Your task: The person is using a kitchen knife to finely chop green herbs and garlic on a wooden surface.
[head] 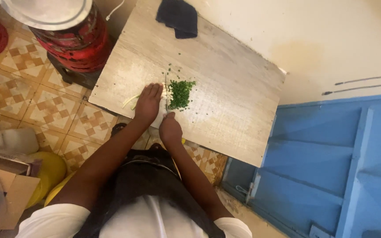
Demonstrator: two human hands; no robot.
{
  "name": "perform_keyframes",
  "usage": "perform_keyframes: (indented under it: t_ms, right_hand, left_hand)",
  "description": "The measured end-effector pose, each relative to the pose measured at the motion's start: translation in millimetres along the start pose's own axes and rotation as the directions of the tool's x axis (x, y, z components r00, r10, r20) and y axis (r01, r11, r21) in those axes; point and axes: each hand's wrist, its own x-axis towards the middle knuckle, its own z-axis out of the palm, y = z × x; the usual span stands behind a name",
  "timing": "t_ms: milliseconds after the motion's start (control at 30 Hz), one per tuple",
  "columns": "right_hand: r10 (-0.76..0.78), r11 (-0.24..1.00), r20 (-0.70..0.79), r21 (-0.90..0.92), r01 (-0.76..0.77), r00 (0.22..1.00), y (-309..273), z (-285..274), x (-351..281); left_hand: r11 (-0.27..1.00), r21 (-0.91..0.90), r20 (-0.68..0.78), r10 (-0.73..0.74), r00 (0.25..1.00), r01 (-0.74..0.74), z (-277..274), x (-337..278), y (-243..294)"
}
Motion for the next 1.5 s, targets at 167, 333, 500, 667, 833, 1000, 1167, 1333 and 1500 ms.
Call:
perform_keyframes:
  t_ms: [167,333,500,667,833,1000,1167,1333,1500]
  right_hand:
    - [0.013,1.0,-0.052,0.008,-0.013,0.999,22.4,26.8,44.4]
    - [0.058,0.985,-0.007,0.164,-0.056,0.998,14.0,10.5,11.3]
    - [0.097,0.995,0.042,0.013,-0.098,0.994,19.3,15.9,-5.9]
    - [0.04,0.999,-0.026,0.032,-0.039,0.999,8.5,18.0,31.9]
    - [0.001,0.999,-0.011,0.052,0.0,1.0,28.6,29.9,9.0]
    - [-0.258,0.95,-0.237,-0.24,0.201,0.937,77.3,79.8,29.6]
    - [-0.098,0.987,-0.174,-0.144,0.073,0.98,24.3,26.4,49.9]
    - [-0.029,0.999,-0.147,-0.047,0.022,0.989,31.7,22.2,35.9]
    - [-0.142,0.99,-0.226,-0.034,0.138,0.964,19.4,15.1,16.8]
  left_hand:
    - [0.999,0.033,-0.009,0.018,1.0,-0.018,-11.3,2.3,2.5]
    - [0.999,0.026,-0.011,0.028,1.0,-0.028,-9.7,3.2,3.7]
    - [1.0,-0.005,-0.008,0.022,1.0,-0.022,-10.6,3.9,1.3]
    - [0.999,-0.021,-0.024,0.033,0.999,-0.034,-11.1,2.5,1.6]
    - [0.999,0.002,-0.01,0.042,0.999,-0.042,-12.3,3.5,0.7]
    - [0.999,-0.023,-0.005,0.041,0.999,-0.041,-13.7,5.1,0.2]
    - [0.999,-0.023,0.008,0.041,0.999,-0.04,-13.0,3.5,-0.7]
    - [0.999,-0.049,0.007,0.013,1.0,-0.012,-18.5,4.9,2.7]
    - [0.998,-0.067,0.024,0.02,1.0,-0.018,-19.2,6.4,0.1]
